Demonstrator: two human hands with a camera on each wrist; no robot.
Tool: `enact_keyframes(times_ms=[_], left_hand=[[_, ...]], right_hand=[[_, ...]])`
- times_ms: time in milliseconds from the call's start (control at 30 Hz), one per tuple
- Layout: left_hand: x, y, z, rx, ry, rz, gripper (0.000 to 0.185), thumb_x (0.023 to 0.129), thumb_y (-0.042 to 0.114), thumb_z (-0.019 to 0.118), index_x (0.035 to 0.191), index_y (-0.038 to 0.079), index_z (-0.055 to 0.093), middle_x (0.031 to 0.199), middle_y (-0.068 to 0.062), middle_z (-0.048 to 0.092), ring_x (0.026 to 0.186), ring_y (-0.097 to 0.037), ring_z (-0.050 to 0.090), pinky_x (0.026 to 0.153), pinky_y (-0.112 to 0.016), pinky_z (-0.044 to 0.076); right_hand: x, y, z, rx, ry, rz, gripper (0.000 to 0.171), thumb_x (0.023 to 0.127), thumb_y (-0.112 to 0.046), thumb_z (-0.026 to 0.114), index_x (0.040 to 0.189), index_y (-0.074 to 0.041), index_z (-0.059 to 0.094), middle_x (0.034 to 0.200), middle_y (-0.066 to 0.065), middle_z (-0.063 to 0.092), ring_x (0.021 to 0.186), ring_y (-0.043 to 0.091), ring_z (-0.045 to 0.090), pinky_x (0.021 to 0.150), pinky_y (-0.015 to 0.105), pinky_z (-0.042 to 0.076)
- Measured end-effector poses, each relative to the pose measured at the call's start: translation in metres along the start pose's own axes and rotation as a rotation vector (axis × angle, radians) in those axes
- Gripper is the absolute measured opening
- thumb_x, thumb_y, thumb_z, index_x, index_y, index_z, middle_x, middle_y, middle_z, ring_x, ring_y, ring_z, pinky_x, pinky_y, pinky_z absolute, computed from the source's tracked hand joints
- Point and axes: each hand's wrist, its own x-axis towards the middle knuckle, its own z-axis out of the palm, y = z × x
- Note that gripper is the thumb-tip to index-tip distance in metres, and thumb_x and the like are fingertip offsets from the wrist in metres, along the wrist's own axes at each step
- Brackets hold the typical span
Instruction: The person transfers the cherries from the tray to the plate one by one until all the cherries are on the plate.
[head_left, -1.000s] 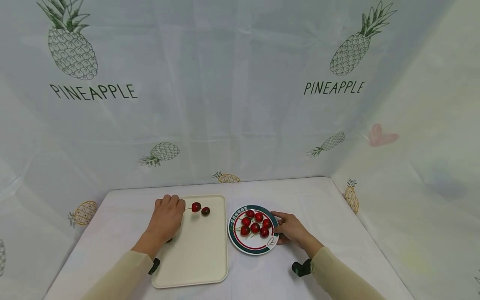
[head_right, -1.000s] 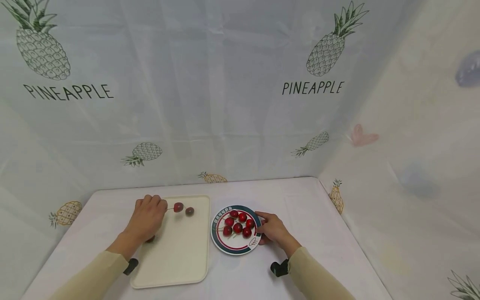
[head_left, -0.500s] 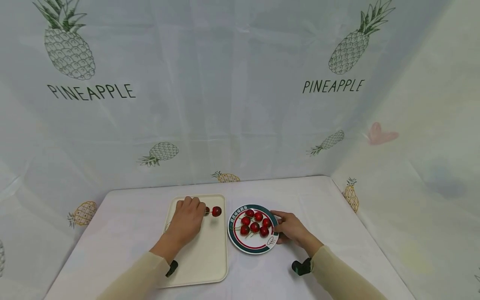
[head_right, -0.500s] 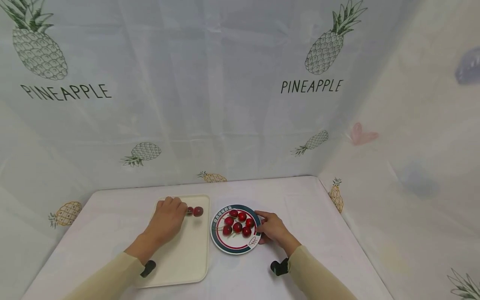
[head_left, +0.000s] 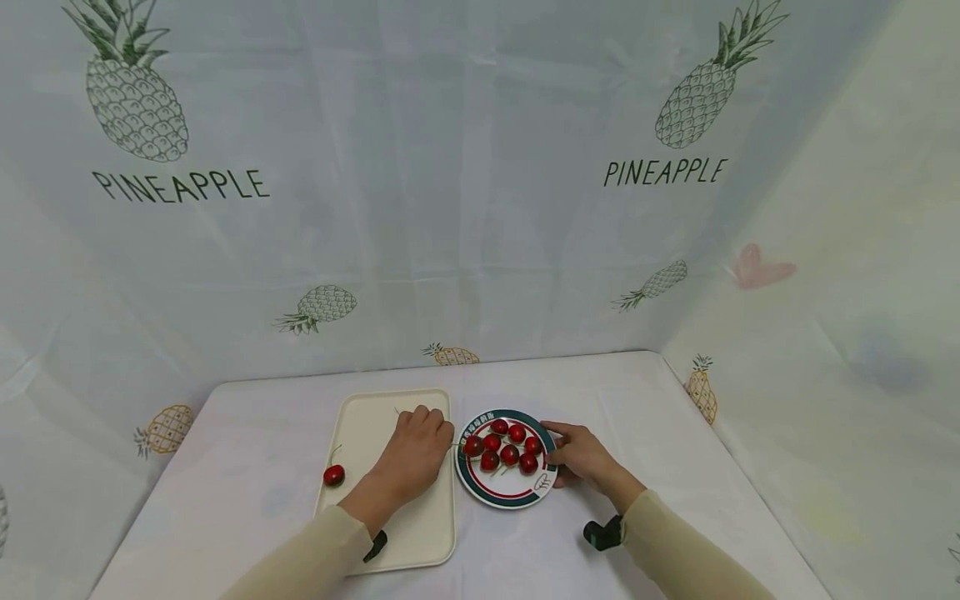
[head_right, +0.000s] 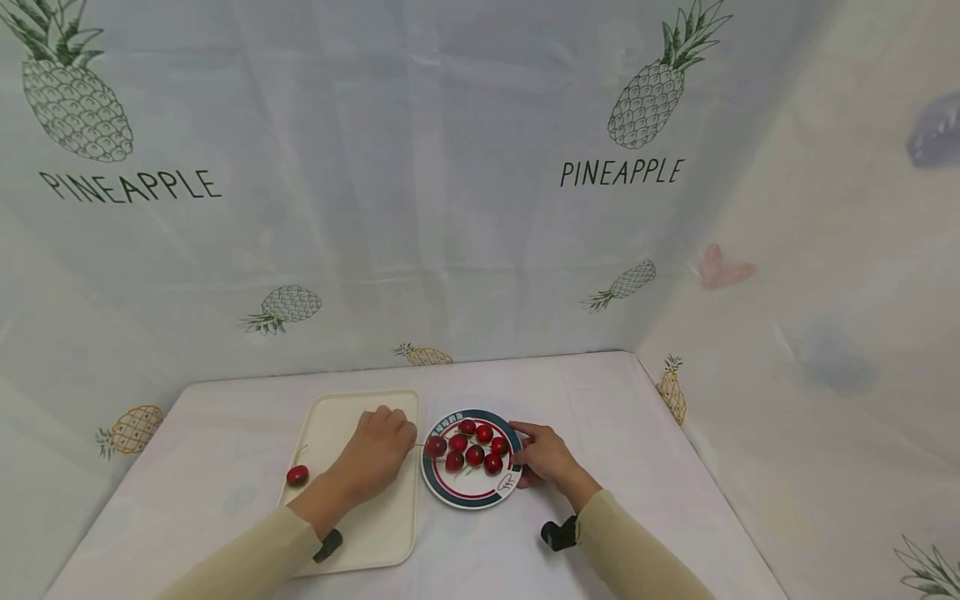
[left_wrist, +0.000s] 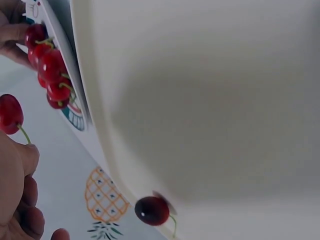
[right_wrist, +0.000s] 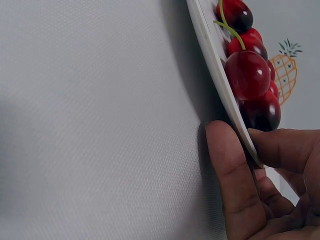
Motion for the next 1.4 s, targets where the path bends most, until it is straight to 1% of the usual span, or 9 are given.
enact_keyframes(times_ms=[200, 333, 433, 633, 867, 933, 1133, 1267, 1400], left_hand=[[0.004, 0.019, 0.000, 0.002, -0.079, 0.053, 0.015, 0.105, 0.024, 0.063, 0.112, 0.012, 0.068, 0.099, -0.002, 0.056, 0.091, -0.020, 0.042, 0.083, -0.038, 0.042], [0.007, 0.028, 0.005, -0.011, -0.127, 0.088, 0.014, 0.105, 0.024, 0.064, 0.112, 0.013, 0.069, 0.102, -0.002, 0.058, 0.092, -0.019, 0.043, 0.083, -0.036, 0.042], [0.008, 0.032, 0.009, -0.004, -0.154, 0.098, 0.014, 0.103, 0.023, 0.066, 0.113, 0.013, 0.069, 0.104, -0.002, 0.059, 0.093, -0.019, 0.043, 0.082, -0.035, 0.041], [0.009, 0.034, 0.017, 0.039, -0.188, 0.094, 0.018, 0.102, 0.023, 0.069, 0.117, 0.013, 0.070, 0.107, -0.002, 0.060, 0.094, -0.019, 0.043, 0.082, -0.035, 0.041], [0.009, 0.033, 0.021, 0.088, -0.184, 0.107, 0.017, 0.103, 0.022, 0.066, 0.117, 0.012, 0.070, 0.105, -0.003, 0.059, 0.093, -0.020, 0.043, 0.080, -0.035, 0.039], [0.011, 0.034, 0.022, 0.092, -0.194, 0.100, 0.019, 0.103, 0.023, 0.065, 0.118, 0.012, 0.070, 0.105, -0.003, 0.059, 0.093, -0.020, 0.043, 0.081, -0.036, 0.039], [0.017, 0.037, 0.024, 0.081, -0.253, 0.057, 0.024, 0.104, 0.025, 0.064, 0.123, 0.012, 0.071, 0.108, -0.004, 0.061, 0.096, -0.021, 0.043, 0.083, -0.037, 0.038], [0.018, 0.038, 0.026, 0.068, -0.260, 0.047, 0.022, 0.103, 0.024, 0.066, 0.121, 0.012, 0.071, 0.107, -0.004, 0.062, 0.096, -0.022, 0.044, 0.083, -0.037, 0.038], [0.018, 0.038, 0.024, 0.064, -0.257, 0.042, 0.022, 0.103, 0.023, 0.066, 0.120, 0.012, 0.072, 0.108, -0.004, 0.062, 0.097, -0.022, 0.045, 0.083, -0.038, 0.039]], right_hand=[[-0.001, -0.002, 0.001, -0.008, 0.014, 0.008, 0.070, 0.088, 0.000, 0.077, 0.153, -0.013, 0.055, 0.104, 0.015, 0.057, 0.068, 0.023, 0.067, 0.060, 0.037, 0.061], [-0.001, -0.002, 0.001, -0.011, 0.020, 0.006, 0.069, 0.089, -0.001, 0.077, 0.153, -0.012, 0.055, 0.104, 0.015, 0.057, 0.069, 0.023, 0.066, 0.060, 0.036, 0.061], [0.000, 0.000, 0.001, -0.004, 0.019, 0.007, 0.069, 0.089, -0.001, 0.077, 0.153, -0.013, 0.055, 0.105, 0.015, 0.057, 0.070, 0.023, 0.067, 0.061, 0.036, 0.061], [0.002, 0.001, 0.001, 0.015, 0.009, 0.007, 0.069, 0.089, -0.001, 0.077, 0.153, -0.013, 0.055, 0.104, 0.015, 0.057, 0.070, 0.024, 0.068, 0.061, 0.036, 0.061], [0.000, 0.001, 0.001, 0.010, 0.011, -0.001, 0.069, 0.089, -0.001, 0.078, 0.153, -0.013, 0.056, 0.103, 0.014, 0.057, 0.069, 0.023, 0.068, 0.060, 0.037, 0.061], [0.000, 0.001, 0.001, 0.013, 0.013, 0.001, 0.068, 0.089, -0.001, 0.078, 0.152, -0.014, 0.056, 0.103, 0.014, 0.057, 0.068, 0.023, 0.068, 0.059, 0.037, 0.061], [-0.001, 0.000, 0.001, 0.012, 0.014, 0.002, 0.068, 0.089, -0.001, 0.078, 0.153, -0.013, 0.056, 0.104, 0.014, 0.059, 0.069, 0.023, 0.068, 0.060, 0.036, 0.061], [-0.002, -0.001, 0.002, 0.002, 0.022, 0.008, 0.068, 0.089, -0.002, 0.078, 0.152, -0.013, 0.056, 0.104, 0.014, 0.058, 0.068, 0.023, 0.067, 0.060, 0.036, 0.061], [-0.002, -0.001, 0.001, -0.001, 0.025, 0.006, 0.068, 0.089, -0.002, 0.078, 0.152, -0.014, 0.056, 0.104, 0.014, 0.058, 0.068, 0.023, 0.067, 0.060, 0.036, 0.061]])
